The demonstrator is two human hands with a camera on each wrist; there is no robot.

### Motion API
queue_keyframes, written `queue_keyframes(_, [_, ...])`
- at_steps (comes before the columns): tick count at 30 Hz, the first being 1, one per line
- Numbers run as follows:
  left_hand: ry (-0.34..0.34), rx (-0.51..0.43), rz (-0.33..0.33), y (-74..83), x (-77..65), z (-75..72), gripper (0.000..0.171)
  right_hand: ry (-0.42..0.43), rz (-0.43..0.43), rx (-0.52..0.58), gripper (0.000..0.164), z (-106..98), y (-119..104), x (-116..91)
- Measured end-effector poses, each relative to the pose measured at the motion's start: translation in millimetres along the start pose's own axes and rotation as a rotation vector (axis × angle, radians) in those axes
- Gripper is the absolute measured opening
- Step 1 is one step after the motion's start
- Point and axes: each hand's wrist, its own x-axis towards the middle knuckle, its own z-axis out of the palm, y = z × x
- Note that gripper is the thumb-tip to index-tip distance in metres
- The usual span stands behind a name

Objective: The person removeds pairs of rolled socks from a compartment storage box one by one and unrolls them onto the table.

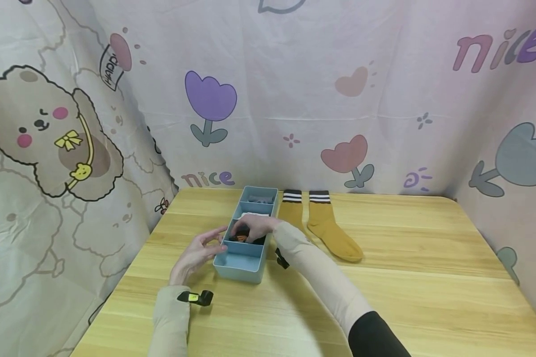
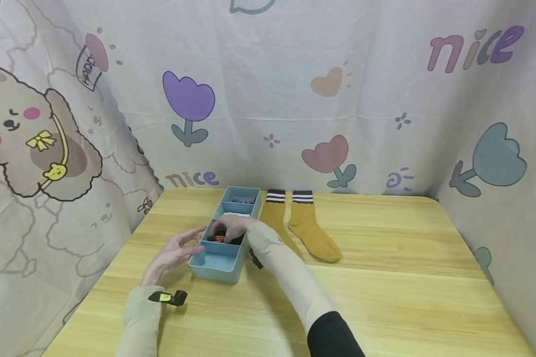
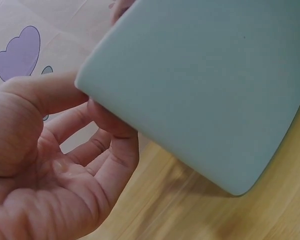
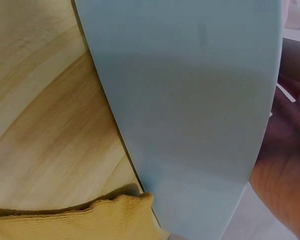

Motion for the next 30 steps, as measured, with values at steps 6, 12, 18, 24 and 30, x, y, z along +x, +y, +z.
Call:
queue_keyframes(6, [0.004, -0.003, -0.002, 1.3, -1.0, 0.5, 0.068, 0.028, 0.021, 0.022, 0.044, -1.1, -1.1, -6.6])
queue_keyframes(12, [0.008, 0.000, 0.000, 3.2, -1.8, 1.0, 0.069, 0.080, 0.019, 0.055, 0.045, -4.0, -3.3, -13.7])
queue_keyframes(18, [0.014, 0.017, 0.003, 2.8, -1.9, 0.8, 0.068, 0.133, -0.001, 0.125, 0.045, -5.8, -5.0, -18.5])
queue_keyframes(24, [0.034, 0.039, 0.003, 2.0, -2.1, 1.4, 0.069, 0.181, -0.032, 0.152, 0.046, -7.2, -6.8, -23.2])
queue_keyframes(30, [0.104, 0.118, 0.062, 10.4, -1.1, 10.2, 0.068, 0.231, -0.081, 0.134, 0.044, -11.4, -6.6, -28.9])
